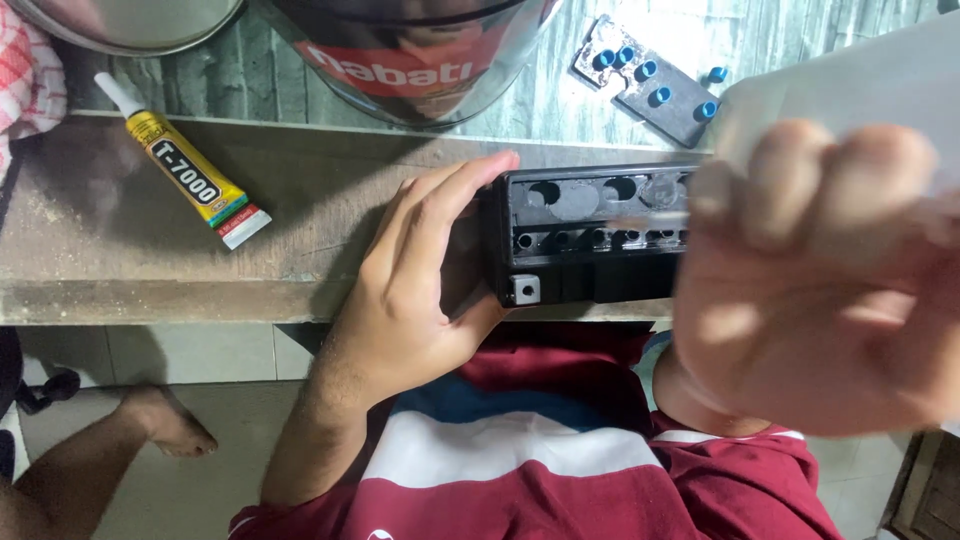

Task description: Refilling the cells of a lead-acid battery with liquid using a syringe.

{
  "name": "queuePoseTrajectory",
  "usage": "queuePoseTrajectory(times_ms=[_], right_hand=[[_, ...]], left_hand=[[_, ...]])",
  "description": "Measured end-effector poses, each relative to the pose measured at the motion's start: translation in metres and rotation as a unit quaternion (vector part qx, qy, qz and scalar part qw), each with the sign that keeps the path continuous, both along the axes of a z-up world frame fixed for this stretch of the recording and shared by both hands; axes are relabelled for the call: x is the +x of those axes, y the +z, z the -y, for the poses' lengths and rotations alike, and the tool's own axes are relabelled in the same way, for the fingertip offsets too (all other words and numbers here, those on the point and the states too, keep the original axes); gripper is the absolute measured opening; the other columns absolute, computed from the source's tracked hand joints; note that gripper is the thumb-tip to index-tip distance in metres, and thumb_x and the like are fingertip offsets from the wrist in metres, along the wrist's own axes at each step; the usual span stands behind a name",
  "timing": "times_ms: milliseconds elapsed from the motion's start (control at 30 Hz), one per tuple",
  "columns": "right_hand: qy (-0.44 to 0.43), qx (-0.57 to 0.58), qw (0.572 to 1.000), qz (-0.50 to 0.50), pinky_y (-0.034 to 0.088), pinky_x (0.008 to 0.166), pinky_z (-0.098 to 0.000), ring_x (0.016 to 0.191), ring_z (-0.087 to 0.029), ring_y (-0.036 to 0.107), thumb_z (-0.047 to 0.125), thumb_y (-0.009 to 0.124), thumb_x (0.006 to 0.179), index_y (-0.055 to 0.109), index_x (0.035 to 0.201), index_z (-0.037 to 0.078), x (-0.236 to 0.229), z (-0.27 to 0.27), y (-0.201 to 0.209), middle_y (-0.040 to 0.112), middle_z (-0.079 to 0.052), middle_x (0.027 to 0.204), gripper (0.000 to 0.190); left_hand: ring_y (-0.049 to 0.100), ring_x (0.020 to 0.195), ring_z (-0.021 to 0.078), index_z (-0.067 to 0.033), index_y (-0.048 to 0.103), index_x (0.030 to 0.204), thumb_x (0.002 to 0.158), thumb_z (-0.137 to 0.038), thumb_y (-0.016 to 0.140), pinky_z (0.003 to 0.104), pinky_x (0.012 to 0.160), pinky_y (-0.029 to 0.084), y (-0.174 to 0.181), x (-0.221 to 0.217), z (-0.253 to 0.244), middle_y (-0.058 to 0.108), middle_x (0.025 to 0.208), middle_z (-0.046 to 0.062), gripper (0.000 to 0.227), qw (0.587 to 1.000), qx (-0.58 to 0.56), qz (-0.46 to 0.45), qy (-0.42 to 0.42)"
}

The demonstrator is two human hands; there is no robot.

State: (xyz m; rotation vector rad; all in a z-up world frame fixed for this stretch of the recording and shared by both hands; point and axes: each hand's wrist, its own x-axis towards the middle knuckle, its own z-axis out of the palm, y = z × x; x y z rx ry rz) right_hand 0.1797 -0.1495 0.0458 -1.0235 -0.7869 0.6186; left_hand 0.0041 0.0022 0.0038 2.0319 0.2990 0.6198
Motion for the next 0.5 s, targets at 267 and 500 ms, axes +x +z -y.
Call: queuePoseTrajectory(times_ms=[267,500], right_hand=[[-0.054,-0.08,0.994,0.049,0.022,0.075,-0.0305,0.077,-0.009,0.016,0.044,0.047,0.09,0.018,0.08,0.024,0.02,0.042,0.003,0.017,0.013,0.081,0.036],[0.01,-0.046,0.997,0.063,0.027,0.073,-0.031,0.074,-0.011,0.02,0.048,0.054,0.108,0.025,0.08,0.025,0.019,0.027,0.007,0.022,0.011,0.08,0.046]], left_hand=[[0.06,0.136,0.0359,0.0066,0.043,0.145,0.097,-0.002,0.076,0.045,0.124,0.048,0.0,0.0,-0.001,0.058,0.145,0.022,0.059,1.0,0.01,-0.005,0.008],[0.061,0.135,0.0361,0.0077,0.044,0.144,0.098,-0.005,0.077,0.044,0.123,0.049,0.001,0.001,0.0,0.058,0.144,0.022,0.058,1.0,0.005,-0.009,0.009]])
